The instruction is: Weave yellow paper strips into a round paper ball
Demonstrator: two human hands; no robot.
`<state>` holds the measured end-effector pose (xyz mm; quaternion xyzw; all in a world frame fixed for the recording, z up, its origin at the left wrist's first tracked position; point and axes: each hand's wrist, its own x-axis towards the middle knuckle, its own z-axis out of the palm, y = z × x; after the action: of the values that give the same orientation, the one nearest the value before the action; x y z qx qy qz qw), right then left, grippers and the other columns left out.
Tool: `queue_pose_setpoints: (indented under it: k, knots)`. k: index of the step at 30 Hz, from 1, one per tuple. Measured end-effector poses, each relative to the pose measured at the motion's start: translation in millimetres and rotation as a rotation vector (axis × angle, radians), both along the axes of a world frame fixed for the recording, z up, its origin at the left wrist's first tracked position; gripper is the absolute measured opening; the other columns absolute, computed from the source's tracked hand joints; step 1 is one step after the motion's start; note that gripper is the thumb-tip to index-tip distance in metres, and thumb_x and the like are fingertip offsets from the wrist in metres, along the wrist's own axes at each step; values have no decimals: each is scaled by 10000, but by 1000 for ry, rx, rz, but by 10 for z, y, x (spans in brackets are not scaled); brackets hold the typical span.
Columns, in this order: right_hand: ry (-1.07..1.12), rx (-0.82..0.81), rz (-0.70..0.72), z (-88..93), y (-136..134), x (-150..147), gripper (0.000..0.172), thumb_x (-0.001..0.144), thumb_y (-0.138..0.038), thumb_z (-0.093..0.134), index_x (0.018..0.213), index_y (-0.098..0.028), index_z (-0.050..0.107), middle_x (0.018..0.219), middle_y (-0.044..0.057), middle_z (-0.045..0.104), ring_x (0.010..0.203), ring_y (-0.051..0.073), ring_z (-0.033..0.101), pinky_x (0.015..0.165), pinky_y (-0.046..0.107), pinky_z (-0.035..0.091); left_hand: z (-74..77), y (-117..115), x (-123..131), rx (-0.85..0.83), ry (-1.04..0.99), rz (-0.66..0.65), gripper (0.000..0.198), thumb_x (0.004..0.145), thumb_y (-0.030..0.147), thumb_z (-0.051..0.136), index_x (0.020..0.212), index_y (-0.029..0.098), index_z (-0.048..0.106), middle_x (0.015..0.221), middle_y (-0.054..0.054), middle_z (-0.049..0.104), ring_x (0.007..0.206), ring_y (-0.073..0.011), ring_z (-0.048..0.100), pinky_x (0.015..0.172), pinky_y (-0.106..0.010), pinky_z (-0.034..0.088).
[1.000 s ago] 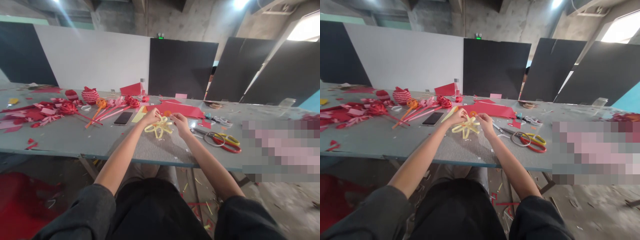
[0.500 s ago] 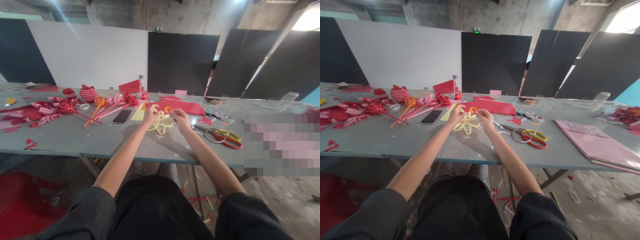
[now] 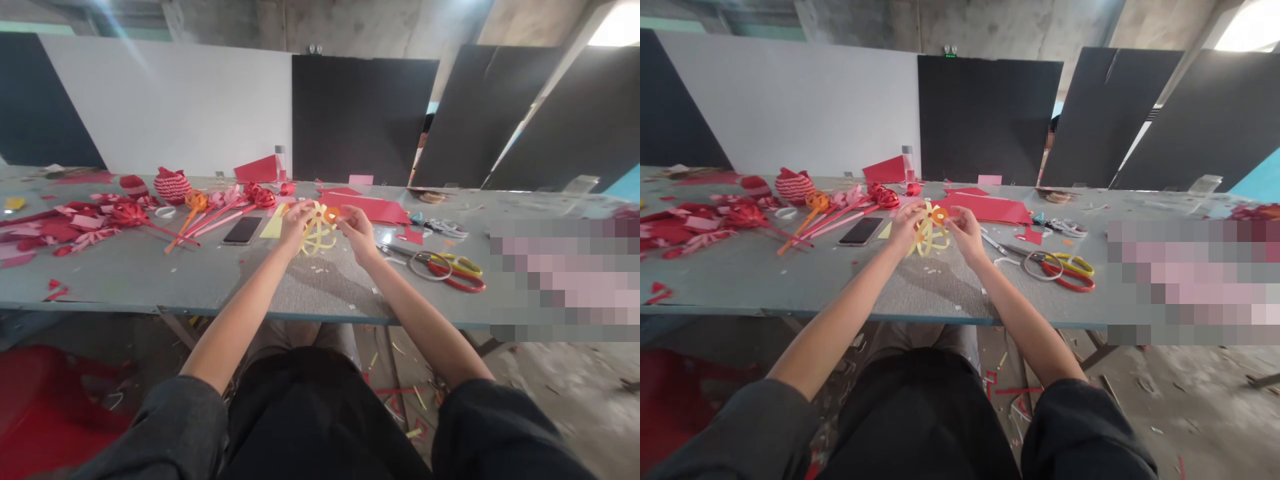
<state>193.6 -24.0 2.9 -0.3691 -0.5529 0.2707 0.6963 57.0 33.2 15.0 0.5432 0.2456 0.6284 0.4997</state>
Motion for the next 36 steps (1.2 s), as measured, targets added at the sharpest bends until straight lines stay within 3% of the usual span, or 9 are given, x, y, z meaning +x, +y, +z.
queue_pose_setpoints:
  k: [5, 9, 16, 22, 36]
  knots:
    - [26, -20, 97, -59, 22, -45, 372, 635, -399, 692, 859, -240, 441, 651, -59, 616, 611, 111, 594, 608, 266, 457, -84, -99, -20, 60, 122, 54, 277, 655, 114, 609, 917, 203, 631, 685, 13, 626, 654, -106, 590, 651, -219, 442]
    - [55, -41, 171, -118, 35, -81, 470, 575, -431, 722, 735, -241, 324, 636, -67, 629, 625, 120, 620, 637, 274, 465, -143, -134, 24, 132, 202, 106, 233, 655, 82, 557, 839, 193, 648, 735, -4, 649, 663, -110, 591, 634, -213, 437]
    - [47, -33, 103, -133, 43, -84, 438, 615, -395, 689, 727, -240, 295, 616, -69, 622, 632, 129, 632, 593, 255, 434, -142, -192, 17, 228, 201, 133, 383, 727, 143, 537, 1094, 252, 550, 679, 28, 606, 536, -83, 512, 548, -196, 401]
    - [42, -44, 80, -114, 14, -76, 434, 622, -399, 682, 718, -240, 290, 608, -67, 620, 641, 138, 635, 589, 262, 427, -104, -251, 5, 191, 255, 83, 252, 757, 171, 515, 987, 238, 594, 570, 42, 537, 494, -75, 485, 507, -189, 379]
    - [79, -68, 79, -89, 5, -83, 462, 602, -400, 702, 715, -240, 283, 636, -50, 634, 653, 145, 647, 574, 253, 427, -86, -261, 15, 146, 218, 64, 209, 768, 162, 516, 949, 226, 599, 623, 30, 592, 564, -87, 559, 540, -187, 417]
